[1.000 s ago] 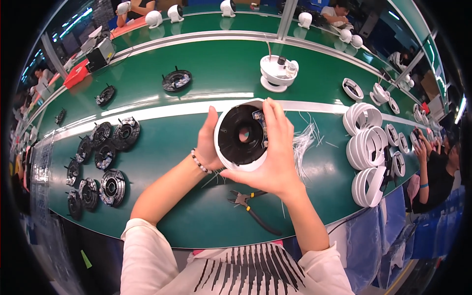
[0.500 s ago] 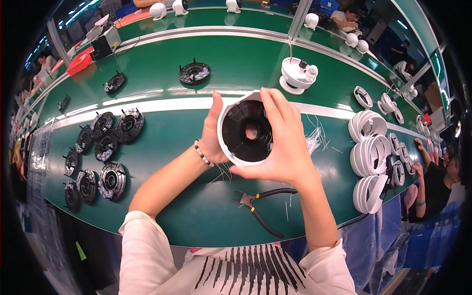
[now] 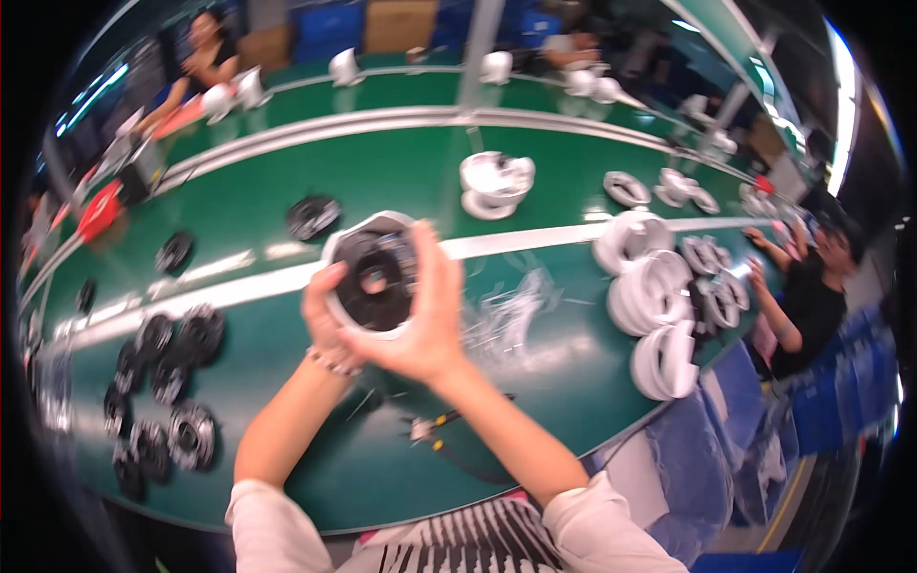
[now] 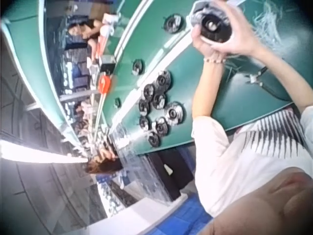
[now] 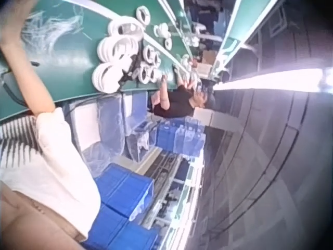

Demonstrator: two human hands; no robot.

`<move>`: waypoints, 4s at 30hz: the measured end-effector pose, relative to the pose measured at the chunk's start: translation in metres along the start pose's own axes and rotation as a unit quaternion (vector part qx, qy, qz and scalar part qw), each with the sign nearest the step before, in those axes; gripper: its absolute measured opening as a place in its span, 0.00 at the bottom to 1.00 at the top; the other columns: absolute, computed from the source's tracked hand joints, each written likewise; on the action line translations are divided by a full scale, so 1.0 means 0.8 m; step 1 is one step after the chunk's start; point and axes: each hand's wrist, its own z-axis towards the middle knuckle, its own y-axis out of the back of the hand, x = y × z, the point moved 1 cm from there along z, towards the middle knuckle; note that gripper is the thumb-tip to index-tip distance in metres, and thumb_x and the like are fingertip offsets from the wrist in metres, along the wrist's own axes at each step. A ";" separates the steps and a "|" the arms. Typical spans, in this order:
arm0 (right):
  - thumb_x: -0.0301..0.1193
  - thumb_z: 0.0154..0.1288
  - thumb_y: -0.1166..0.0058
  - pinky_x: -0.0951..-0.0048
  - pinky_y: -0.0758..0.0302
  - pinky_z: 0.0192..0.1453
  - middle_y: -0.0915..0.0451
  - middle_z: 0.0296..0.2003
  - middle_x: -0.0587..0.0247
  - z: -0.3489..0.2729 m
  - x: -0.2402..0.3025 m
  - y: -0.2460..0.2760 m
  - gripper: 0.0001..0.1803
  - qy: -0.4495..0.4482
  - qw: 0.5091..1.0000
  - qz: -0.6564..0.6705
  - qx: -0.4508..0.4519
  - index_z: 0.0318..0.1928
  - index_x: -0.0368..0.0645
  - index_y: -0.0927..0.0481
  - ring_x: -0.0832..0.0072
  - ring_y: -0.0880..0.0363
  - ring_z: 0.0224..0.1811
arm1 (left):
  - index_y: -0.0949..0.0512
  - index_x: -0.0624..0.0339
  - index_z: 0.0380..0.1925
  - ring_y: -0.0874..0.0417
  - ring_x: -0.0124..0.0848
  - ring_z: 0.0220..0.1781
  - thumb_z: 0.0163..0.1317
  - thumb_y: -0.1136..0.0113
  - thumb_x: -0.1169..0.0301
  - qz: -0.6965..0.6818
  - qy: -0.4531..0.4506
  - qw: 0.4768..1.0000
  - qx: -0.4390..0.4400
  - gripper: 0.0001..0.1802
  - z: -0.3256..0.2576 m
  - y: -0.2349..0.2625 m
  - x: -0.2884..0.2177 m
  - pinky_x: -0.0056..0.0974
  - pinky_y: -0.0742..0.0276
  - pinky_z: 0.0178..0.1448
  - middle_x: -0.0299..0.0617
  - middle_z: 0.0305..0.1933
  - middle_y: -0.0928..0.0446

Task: Assembling security camera components at an industrial workstation, including fitting modules and cutting wires.

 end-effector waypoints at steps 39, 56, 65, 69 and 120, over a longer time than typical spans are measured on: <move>0.23 0.25 0.56 0.72 0.36 0.41 0.37 0.33 0.53 -0.070 -0.109 0.216 0.26 -0.105 0.984 -0.129 0.057 0.36 0.39 0.31 0.64 0.35 0.34 | 0.25 0.63 0.20 0.24 0.43 0.20 0.53 0.49 0.62 0.774 -0.259 0.577 -0.024 0.15 0.315 -0.015 0.163 0.39 0.30 0.27 0.47 0.19 0.25; 0.27 0.40 0.46 0.64 0.30 0.48 0.33 0.46 0.47 -0.055 -0.079 0.248 0.42 -0.400 0.813 0.417 0.071 0.58 0.28 0.48 0.62 0.30 0.46 | 0.37 0.67 0.44 0.25 0.45 0.41 0.38 0.61 0.93 0.068 0.065 0.966 -0.240 0.27 0.346 -0.030 0.337 0.48 0.19 0.37 0.51 0.44 0.34; 0.42 0.58 0.59 0.60 0.27 0.42 0.34 0.48 0.49 -0.028 -0.086 0.295 0.33 -0.437 0.742 0.482 0.162 0.58 0.33 0.46 0.62 0.30 0.46 | 0.49 0.57 0.57 0.32 0.41 0.53 0.42 0.58 0.87 0.409 0.125 0.896 0.118 0.37 0.189 -0.060 0.141 0.42 0.19 0.40 0.46 0.54 0.40; 0.45 0.61 0.64 0.59 0.26 0.39 0.33 0.47 0.50 -0.014 -0.080 0.278 0.30 -0.455 0.698 0.505 0.227 0.57 0.35 0.43 0.63 0.30 0.44 | 0.49 0.62 0.54 0.31 0.40 0.51 0.41 0.58 0.87 0.467 0.145 0.856 0.168 0.34 0.139 -0.081 0.091 0.39 0.19 0.39 0.49 0.50 0.38; 0.31 0.53 0.49 0.72 0.31 0.45 0.35 0.47 0.52 -0.078 -0.119 0.159 0.37 -0.406 0.492 0.642 0.425 0.60 0.30 0.50 0.69 0.30 0.43 | 0.32 0.69 0.40 0.31 0.43 0.48 0.41 0.36 0.62 0.645 -0.203 0.699 -0.232 0.28 0.234 0.138 0.114 0.43 0.35 0.52 0.54 0.44 0.31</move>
